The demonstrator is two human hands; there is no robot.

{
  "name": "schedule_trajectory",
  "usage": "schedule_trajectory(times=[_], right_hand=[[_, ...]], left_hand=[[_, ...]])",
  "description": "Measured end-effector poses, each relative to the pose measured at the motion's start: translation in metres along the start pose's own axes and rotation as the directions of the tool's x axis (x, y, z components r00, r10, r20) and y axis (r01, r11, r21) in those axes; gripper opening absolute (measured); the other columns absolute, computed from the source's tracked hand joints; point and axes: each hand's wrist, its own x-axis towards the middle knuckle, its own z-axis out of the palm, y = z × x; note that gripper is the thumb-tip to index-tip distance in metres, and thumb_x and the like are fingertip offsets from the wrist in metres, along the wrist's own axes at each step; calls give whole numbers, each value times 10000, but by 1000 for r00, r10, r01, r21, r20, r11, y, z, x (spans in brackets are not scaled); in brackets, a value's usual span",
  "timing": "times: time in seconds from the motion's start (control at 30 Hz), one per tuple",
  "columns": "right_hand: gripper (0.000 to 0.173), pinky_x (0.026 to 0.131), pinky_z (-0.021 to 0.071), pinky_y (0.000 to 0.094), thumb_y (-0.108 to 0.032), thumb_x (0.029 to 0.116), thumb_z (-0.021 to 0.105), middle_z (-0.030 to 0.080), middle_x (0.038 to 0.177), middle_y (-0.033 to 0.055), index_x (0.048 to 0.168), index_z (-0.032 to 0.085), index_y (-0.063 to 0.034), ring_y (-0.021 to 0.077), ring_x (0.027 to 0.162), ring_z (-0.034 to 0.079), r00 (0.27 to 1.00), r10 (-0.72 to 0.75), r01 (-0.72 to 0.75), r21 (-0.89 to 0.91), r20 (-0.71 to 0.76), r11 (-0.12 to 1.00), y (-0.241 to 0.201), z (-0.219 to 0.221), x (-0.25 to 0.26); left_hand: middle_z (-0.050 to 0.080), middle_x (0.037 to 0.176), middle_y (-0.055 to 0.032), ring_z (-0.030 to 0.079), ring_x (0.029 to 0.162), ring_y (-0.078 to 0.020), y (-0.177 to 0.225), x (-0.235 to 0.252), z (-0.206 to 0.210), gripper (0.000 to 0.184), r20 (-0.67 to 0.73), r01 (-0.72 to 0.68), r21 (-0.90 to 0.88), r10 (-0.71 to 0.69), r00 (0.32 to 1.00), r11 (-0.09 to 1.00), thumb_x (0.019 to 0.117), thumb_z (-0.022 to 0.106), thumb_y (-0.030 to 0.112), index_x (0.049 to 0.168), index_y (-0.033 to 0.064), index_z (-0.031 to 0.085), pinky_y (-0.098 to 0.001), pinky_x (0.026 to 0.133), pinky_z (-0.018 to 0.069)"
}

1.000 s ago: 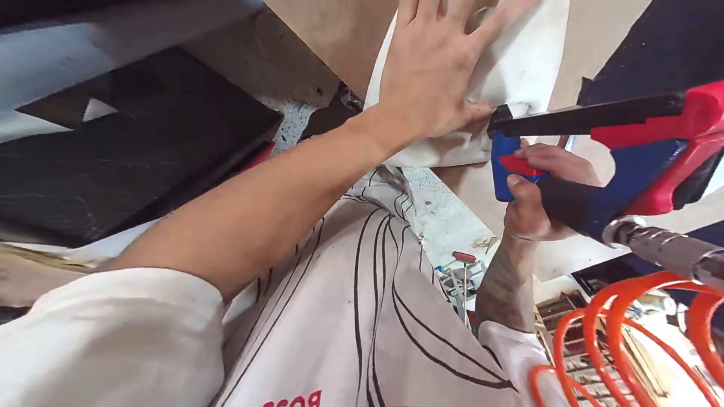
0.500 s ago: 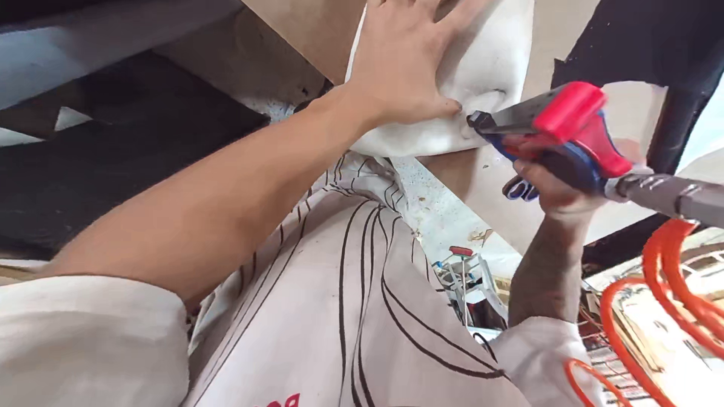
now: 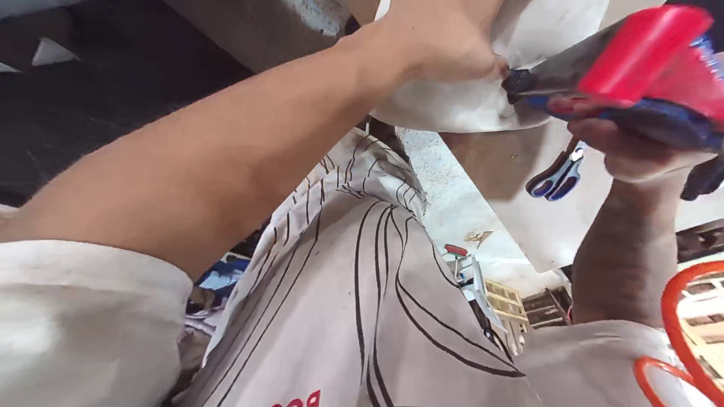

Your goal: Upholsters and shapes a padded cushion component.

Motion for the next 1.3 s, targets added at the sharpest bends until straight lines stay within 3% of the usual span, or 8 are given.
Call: schedule_trajectory(times=[0.23,0.43,0.7,0.8,0.93,1.07,1.23,1.3], right_hand=[[291,986,578,498,-187,889,787,746,1108,50,1155,698,-109,247,1069,714,978,188,-201,170,90,965,21,-15,-7],[323,972,581,470,-191,885,796,740,1115,23,1184,690,-131,208,1060,709,986,145,-155,143,80,978,20,-14,-6],[308,917,615,433,-112,851,788,754,1073,16,1142,690,-113,206,1001,733,998,28,-36,157,53,987,-2,0,4],[464,866,626,510,-83,820,802,736,1103,114,1235,599,-52,308,991,730,972,100,-65,169,-211,983,-38,2,-43],[587,769,654,537,57,790,755,757,988,157,1313,491,22,351,862,758,605,398,-323,245,-689,914,-76,-9,-158],[457,717,648,573,53,865,641,728,916,208,1279,450,45,400,789,746,202,612,-338,532,-765,777,-36,-30,-262],[496,832,614,417,-274,861,767,717,1080,112,1262,625,-20,201,944,716,-61,511,-694,404,-857,595,-3,-33,-287],[659,1046,500,506,-473,986,603,622,1327,241,1432,525,7,330,1215,624,-13,371,-931,147,-929,335,-33,-21,-279]], left_hand=[[678,881,-28,661,853,-189,0,5,8,384,0,-4,-32,4,1000,999,960,593,488,1117,157,708,-474,739,510],[690,893,-40,677,882,-239,-4,7,11,482,-94,-8,71,15,996,997,938,563,595,1118,173,708,-544,742,510],[674,1287,-71,630,1196,-290,-5,5,3,732,-203,-94,164,126,971,982,864,606,650,1473,251,539,-609,944,495],[454,1595,-18,370,1474,-366,-2,2,-10,828,-289,-110,258,185,939,960,843,634,693,1572,374,402,-648,1169,292],[210,1716,-67,166,1586,-295,-14,-3,-25,1081,-353,-94,244,178,919,965,752,746,715,1631,267,305,-552,1285,154],[-43,1741,-101,-13,1600,-349,18,-4,-22,1520,-293,172,288,-84,952,942,488,840,787,1669,318,7,-768,1187,15],[-194,1702,-185,-149,1550,-489,67,17,-4,1707,-322,426,277,-334,886,861,375,918,709,1644,313,-154,-892,1064,91],[-202,1699,-187,-151,1545,-501,73,25,-1,1749,-327,460,301,-363,872,835,336,925,718,1639,313,-168,-901,1047,135]])
